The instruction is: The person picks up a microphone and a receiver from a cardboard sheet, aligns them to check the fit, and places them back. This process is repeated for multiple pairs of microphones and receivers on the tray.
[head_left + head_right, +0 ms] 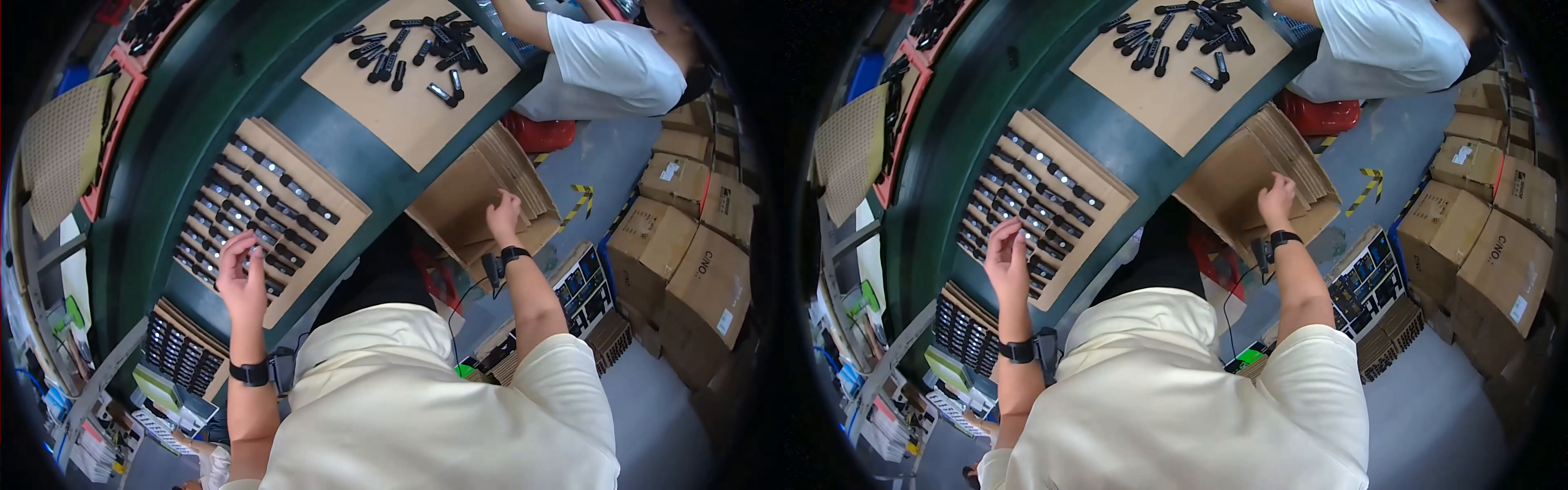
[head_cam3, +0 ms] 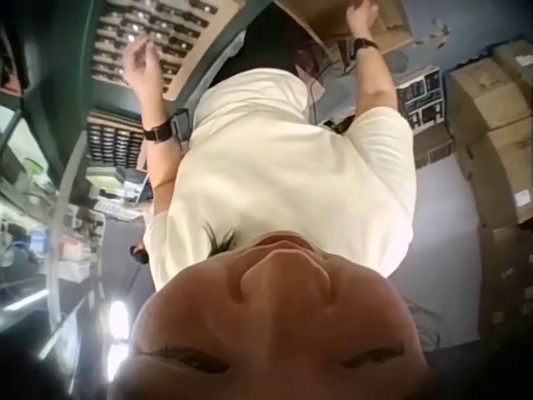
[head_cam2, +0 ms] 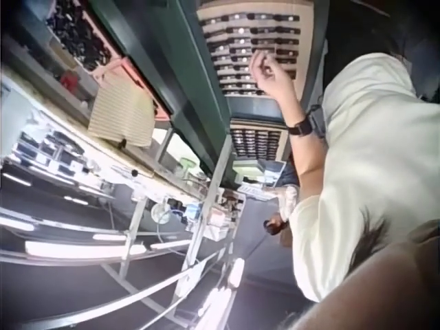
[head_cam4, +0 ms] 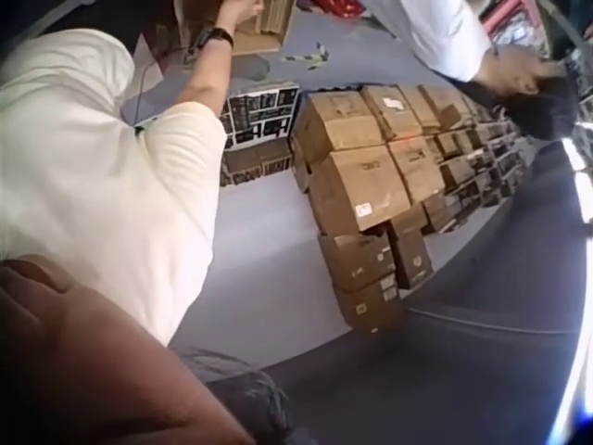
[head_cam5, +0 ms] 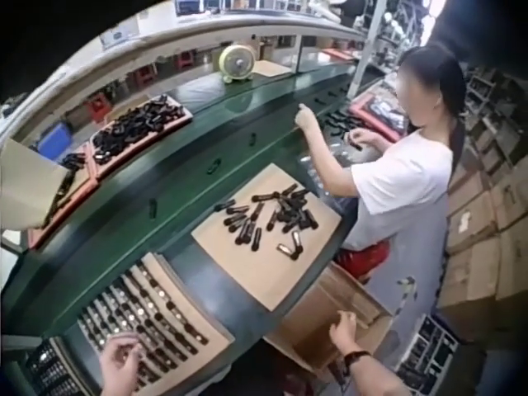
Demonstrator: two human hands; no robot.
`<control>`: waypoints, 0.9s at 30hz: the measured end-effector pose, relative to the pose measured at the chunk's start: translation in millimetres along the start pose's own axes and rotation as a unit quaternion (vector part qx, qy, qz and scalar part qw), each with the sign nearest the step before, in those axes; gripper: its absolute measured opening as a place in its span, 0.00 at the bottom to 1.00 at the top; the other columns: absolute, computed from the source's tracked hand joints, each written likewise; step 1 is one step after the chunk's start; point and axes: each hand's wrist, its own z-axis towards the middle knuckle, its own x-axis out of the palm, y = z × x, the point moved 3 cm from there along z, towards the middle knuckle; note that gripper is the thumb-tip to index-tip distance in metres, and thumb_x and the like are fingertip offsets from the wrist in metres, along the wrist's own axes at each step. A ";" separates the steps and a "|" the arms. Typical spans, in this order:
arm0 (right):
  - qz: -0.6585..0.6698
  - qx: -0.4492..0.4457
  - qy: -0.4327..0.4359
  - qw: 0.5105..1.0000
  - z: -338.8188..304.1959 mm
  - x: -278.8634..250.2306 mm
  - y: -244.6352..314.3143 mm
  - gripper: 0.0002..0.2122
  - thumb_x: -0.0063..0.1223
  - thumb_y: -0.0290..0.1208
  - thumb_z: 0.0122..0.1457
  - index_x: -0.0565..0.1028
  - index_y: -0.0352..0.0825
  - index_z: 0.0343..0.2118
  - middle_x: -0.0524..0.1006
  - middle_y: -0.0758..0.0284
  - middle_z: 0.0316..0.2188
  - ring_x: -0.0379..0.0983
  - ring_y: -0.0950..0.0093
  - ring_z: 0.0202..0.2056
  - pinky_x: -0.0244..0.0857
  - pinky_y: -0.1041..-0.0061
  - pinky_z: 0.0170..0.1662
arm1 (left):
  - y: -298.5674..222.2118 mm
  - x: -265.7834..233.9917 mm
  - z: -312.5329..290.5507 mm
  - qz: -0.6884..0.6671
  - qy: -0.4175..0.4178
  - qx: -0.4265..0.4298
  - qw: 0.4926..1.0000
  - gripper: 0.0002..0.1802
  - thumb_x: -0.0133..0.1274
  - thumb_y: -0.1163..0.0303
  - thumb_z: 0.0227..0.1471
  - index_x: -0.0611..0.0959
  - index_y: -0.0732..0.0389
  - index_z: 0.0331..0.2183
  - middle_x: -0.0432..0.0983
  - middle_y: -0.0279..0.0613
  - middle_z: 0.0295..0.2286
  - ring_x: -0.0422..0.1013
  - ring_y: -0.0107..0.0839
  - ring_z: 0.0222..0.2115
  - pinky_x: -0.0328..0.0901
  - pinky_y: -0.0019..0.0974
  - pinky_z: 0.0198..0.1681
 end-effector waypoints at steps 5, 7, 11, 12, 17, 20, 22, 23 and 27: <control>-0.099 0.113 0.067 0.986 36.3 7.3 -45.8 0.25 0.55 0.32 0.52 0.67 0.45 0.55 0.63 0.56 0.54 0.59 0.52 0.56 0.56 0.59 0.58 | 3.3 3.2 2.4 0.048 0.026 -0.020 0.998 0.08 0.51 0.79 0.57 0.78 0.65 0.40 0.72 0.40 0.46 0.69 0.26 0.45 0.63 0.27 0.49; -0.124 0.172 0.116 0.970 44.9 13.1 -53.1 0.26 0.55 0.36 0.53 0.66 0.47 0.57 0.60 0.56 0.57 0.57 0.53 0.58 0.56 0.60 0.60 | 3.5 5.9 3.9 0.070 0.039 -0.022 0.997 0.08 0.51 0.79 0.57 0.78 0.65 0.40 0.72 0.40 0.46 0.69 0.26 0.45 0.63 0.27 0.49; -0.170 0.199 0.126 0.957 38.8 21.1 -46.1 0.27 0.53 0.38 0.55 0.63 0.48 0.59 0.64 0.56 0.54 0.60 0.54 0.56 0.57 0.60 0.59 | -5.5 11.1 7.6 0.089 0.043 -0.025 0.995 0.08 0.51 0.79 0.57 0.78 0.65 0.40 0.72 0.40 0.46 0.69 0.26 0.45 0.63 0.27 0.49; -0.188 0.198 0.115 0.955 36.8 21.9 -44.7 0.27 0.53 0.38 0.56 0.63 0.48 0.59 0.68 0.56 0.52 0.63 0.54 0.55 0.59 0.61 0.58 | -5.7 12.1 7.1 0.090 0.044 -0.025 0.995 0.08 0.51 0.79 0.57 0.78 0.65 0.40 0.72 0.40 0.46 0.69 0.26 0.45 0.63 0.27 0.49; -0.082 0.145 0.123 0.978 13.7 24.2 -59.5 0.21 0.51 0.37 0.58 0.67 0.46 0.55 0.77 0.58 0.39 0.71 0.56 0.45 0.62 0.61 0.53 | -13.0 15.7 6.2 0.084 0.051 -0.013 0.995 0.09 0.51 0.79 0.56 0.78 0.65 0.41 0.72 0.40 0.46 0.69 0.26 0.45 0.63 0.27 0.50; -0.065 -0.039 -0.018 0.997 -22.8 25.6 -60.2 0.11 0.53 0.37 0.57 0.75 0.40 0.41 0.78 0.59 0.28 0.74 0.55 0.34 0.65 0.58 0.46 | -16.6 13.3 4.1 0.068 0.056 -0.006 0.996 0.09 0.51 0.79 0.56 0.78 0.65 0.41 0.72 0.41 0.46 0.69 0.26 0.45 0.63 0.28 0.50; -0.049 -0.029 0.019 0.998 -38.7 18.0 -48.1 0.10 0.55 0.37 0.56 0.75 0.38 0.36 0.79 0.59 0.29 0.74 0.57 0.34 0.65 0.58 0.45 | -12.4 5.3 0.8 0.064 0.049 -0.014 0.997 0.10 0.51 0.80 0.55 0.78 0.66 0.41 0.72 0.43 0.46 0.69 0.29 0.46 0.64 0.30 0.51; -0.038 -0.016 0.057 0.998 -45.8 9.8 -37.2 0.10 0.57 0.38 0.55 0.76 0.36 0.32 0.79 0.59 0.30 0.75 0.58 0.34 0.65 0.58 0.44 | -10.4 0.8 -1.6 0.060 0.045 -0.019 0.997 0.10 0.51 0.80 0.55 0.78 0.67 0.41 0.72 0.44 0.46 0.69 0.30 0.47 0.65 0.31 0.52; 0.049 0.076 0.161 0.983 -51.5 -13.5 -31.9 0.11 0.62 0.38 0.52 0.78 0.34 0.26 0.80 0.59 0.33 0.76 0.66 0.39 0.65 0.61 0.46 | -5.1 -14.0 -7.8 0.025 0.034 -0.004 0.999 0.10 0.52 0.80 0.55 0.78 0.66 0.41 0.72 0.44 0.46 0.70 0.30 0.47 0.65 0.31 0.51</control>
